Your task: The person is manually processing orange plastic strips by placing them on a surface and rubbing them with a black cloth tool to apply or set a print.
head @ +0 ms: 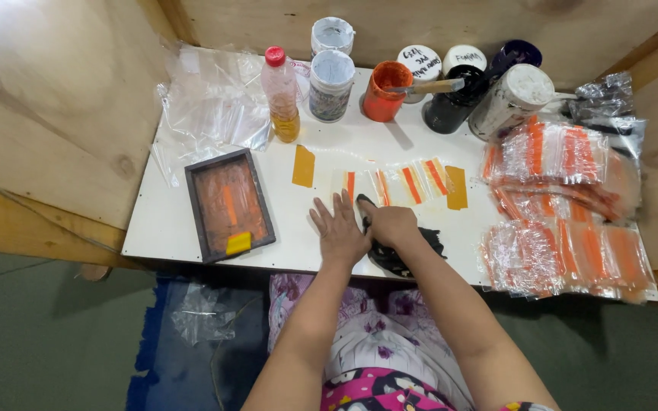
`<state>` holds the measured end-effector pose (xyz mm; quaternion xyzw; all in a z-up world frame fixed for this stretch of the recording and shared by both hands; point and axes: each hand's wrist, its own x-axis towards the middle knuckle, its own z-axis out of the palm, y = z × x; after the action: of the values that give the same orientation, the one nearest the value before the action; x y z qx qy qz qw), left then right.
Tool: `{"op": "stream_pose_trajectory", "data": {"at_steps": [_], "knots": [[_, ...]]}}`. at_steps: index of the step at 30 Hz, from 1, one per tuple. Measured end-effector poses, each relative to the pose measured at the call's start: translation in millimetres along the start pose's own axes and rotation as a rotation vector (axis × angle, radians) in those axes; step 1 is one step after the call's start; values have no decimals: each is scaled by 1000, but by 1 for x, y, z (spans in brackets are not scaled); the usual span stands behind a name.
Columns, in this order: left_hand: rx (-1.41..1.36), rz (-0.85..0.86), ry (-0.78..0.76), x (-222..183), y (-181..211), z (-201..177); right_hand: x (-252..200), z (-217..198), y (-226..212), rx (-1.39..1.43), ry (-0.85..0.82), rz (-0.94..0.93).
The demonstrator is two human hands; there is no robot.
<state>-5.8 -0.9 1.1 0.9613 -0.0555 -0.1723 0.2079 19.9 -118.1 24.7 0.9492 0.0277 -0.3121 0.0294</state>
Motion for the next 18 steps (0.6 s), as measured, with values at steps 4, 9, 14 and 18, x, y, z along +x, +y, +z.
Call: {"op": "stream_pose_trajectory", "data": {"at_steps": [4,9,14,18], "knots": [[-24,-3,2,-7,4,-9,-5,1,-5,-17,-20,-50],[-21,-2,-2,-1,1,-3,3,-2,3,27,-50,17],[13,5,22,2,-1,5,-7,-13,-5,42,-53,13],[-11,-12,18,2,0,4,-11,-10,2,61,-28,-4]]}}
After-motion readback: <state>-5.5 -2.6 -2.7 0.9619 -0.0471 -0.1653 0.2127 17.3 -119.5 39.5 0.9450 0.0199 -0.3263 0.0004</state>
